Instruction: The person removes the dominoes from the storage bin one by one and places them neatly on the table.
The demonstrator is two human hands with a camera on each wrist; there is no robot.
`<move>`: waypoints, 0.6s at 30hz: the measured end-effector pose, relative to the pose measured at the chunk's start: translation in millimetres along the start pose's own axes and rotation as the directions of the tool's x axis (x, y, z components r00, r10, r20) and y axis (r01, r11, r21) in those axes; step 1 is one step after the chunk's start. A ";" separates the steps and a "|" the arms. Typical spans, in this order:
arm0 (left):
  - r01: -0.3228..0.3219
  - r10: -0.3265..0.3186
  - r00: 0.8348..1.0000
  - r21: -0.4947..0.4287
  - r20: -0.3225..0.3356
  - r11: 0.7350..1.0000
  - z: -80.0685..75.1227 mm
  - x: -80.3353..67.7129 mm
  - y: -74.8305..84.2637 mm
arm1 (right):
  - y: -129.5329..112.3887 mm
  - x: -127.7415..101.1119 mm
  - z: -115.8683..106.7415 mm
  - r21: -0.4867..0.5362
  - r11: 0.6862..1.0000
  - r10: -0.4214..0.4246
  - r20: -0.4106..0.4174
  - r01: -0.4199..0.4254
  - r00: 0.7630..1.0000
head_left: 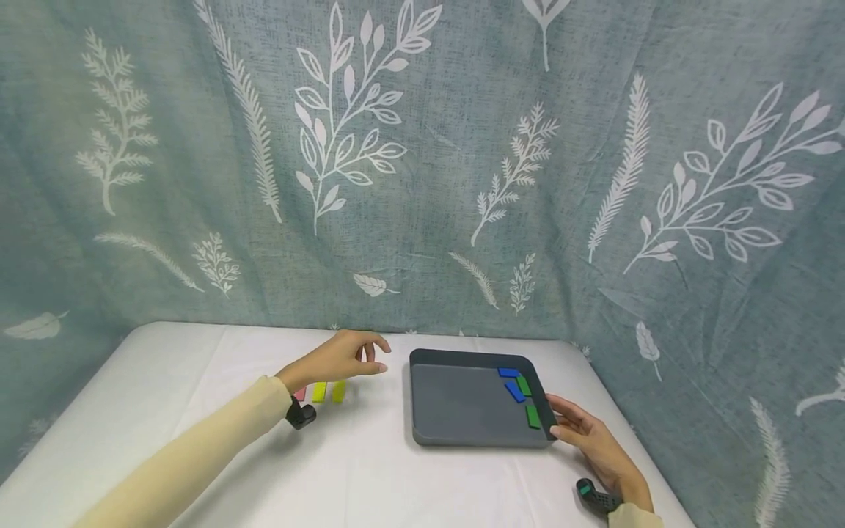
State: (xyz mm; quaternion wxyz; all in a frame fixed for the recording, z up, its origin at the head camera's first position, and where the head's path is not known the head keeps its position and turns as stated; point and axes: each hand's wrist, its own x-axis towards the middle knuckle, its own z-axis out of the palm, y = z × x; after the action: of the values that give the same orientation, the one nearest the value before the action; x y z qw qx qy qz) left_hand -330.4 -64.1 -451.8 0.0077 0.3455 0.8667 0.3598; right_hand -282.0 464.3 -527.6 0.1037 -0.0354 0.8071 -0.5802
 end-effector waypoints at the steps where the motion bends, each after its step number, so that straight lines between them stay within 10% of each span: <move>1: -0.007 0.007 1.000 -0.003 0.004 1.000 2.7 4.2 1.9 | 0.2 -0.2 -0.1 0.001 1.000 -0.004 0.004 0.004 1.000; 18: -0.051 0.058 0.996 -0.090 0.069 0.995 40.5 71.2 30.2 | 5.0 2.5 -2.4 0.007 1.000 0.003 -0.011 -0.003 1.000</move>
State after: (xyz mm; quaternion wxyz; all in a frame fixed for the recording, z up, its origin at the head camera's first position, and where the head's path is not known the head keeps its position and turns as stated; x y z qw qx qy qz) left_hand -356.1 19.2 -446.0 0.0442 0.3810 0.8395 0.3849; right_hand -284.6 467.7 -531.9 0.1000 -0.0306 0.8056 -0.5831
